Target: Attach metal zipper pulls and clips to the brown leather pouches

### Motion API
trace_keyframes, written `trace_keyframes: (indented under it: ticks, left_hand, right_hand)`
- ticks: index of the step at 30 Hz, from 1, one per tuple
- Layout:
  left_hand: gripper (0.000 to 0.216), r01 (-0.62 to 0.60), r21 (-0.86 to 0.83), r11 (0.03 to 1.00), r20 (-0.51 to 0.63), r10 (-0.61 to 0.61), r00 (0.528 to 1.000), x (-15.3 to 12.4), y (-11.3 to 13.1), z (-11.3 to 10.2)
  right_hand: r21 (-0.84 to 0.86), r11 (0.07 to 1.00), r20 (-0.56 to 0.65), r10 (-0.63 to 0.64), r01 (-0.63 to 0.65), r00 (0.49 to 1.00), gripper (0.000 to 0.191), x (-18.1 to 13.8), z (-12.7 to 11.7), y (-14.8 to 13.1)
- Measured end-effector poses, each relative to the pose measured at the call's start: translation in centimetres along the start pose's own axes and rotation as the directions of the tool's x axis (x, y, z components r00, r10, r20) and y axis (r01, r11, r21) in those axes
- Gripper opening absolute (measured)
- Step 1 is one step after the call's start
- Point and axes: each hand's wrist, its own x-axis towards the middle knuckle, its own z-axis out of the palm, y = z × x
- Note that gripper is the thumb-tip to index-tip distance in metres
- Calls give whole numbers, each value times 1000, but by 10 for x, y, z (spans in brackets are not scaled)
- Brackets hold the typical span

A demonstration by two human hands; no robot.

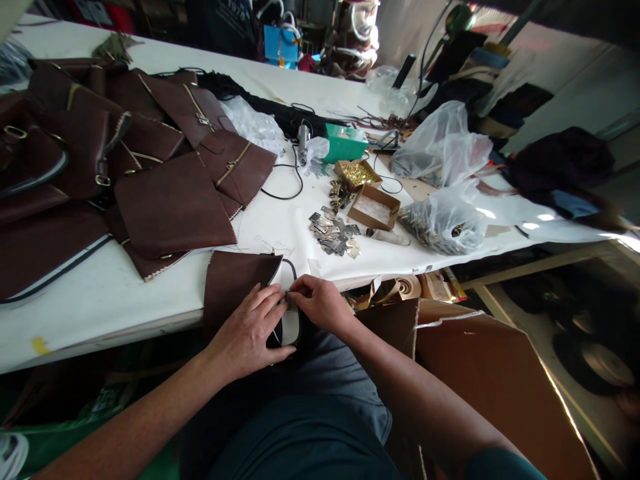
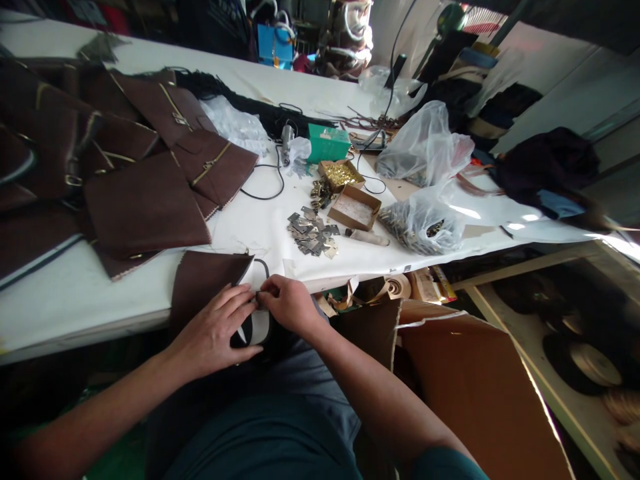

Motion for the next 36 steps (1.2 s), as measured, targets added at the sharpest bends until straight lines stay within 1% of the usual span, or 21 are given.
trace_keyframes:
  ticks: [3,6,8,11,13,15,17,19,20,21,22,23,25,28,29,30,32,34,35,36]
  left_hand:
    - [67,9,-6,1000,12,-9,1000,-1,-1,1]
    - [65,12,-10,1000,26,-12,1000,-1,0,2]
    - [64,18,-17,1000,26,-18,1000,0,0,1]
    - [64,20,-18,1000,20,-19,1000,2,1,-1]
    - [64,9,-7,1000,22,-8,1000,4,3,-2]
    - [64,2,6,1000,25,-2,1000,4,3,-2]
    - [65,-1,16,1000,22,1,1000,5,3,-1]
    - [66,-8,21,1000,10,8,1000,5,2,1]
    - [67,-12,22,1000,2,12,1000,6,2,2]
    - [67,-15,22,1000,-6,15,1000,7,2,2]
    - [66,-18,22,1000,-10,18,1000,8,2,1]
    - [66,-19,22,1000,-9,20,1000,9,2,0]
    - [67,-16,25,1000,7,15,1000,11,3,-4]
    - [70,-2,30,1000,47,0,999,12,5,-9]
    - [71,5,30,1000,58,-7,998,12,5,-10]
    - [72,13,28,1000,67,-15,998,12,5,-10]
    - [72,31,17,999,79,-32,996,12,5,-11]
    - [72,42,4,999,85,-43,995,11,5,-10]
    - [73,44,1,999,89,-44,995,11,5,-10]
    - [73,43,2,999,95,-43,995,11,5,-10]
  right_hand:
    - [-89,996,-27,-27,24,999,4,-2,1,1]
    - [-208,975,-81,-92,73,992,5,-5,4,3]
    - [-248,965,-111,-116,85,987,8,-6,7,4]
    - [-223,971,-105,-110,84,988,13,-6,8,5]
    - [-165,982,-73,-109,96,991,11,-5,0,6]
    - [-120,986,-101,-124,112,987,10,2,-18,10]
    - [-162,977,-221,-172,138,960,13,13,-49,19]
    - [-316,941,-368,-239,121,899,17,28,-91,33]
    - [-413,908,-423,-261,71,868,21,36,-112,42]
    - [-502,865,-459,-264,-2,849,26,44,-133,52]
    - [-577,813,-471,-251,-80,846,30,52,-152,61]
    - [-631,764,-463,-230,-135,856,33,59,-167,70]
    - [-685,708,-433,-208,-171,877,38,73,-187,85]
    - [-758,628,-377,-200,-177,904,36,87,-197,96]
    - [-764,622,-366,-200,-171,909,32,90,-198,97]
    - [-740,654,-375,-204,-159,904,28,90,-199,96]
    - [-621,774,-442,-214,-125,871,24,86,-199,89]
    - [-451,889,-560,-214,-78,800,25,75,-195,76]
    - [-339,940,-619,-206,-22,758,25,68,-188,67]
    - [-210,976,-659,-189,64,728,25,60,-179,55]
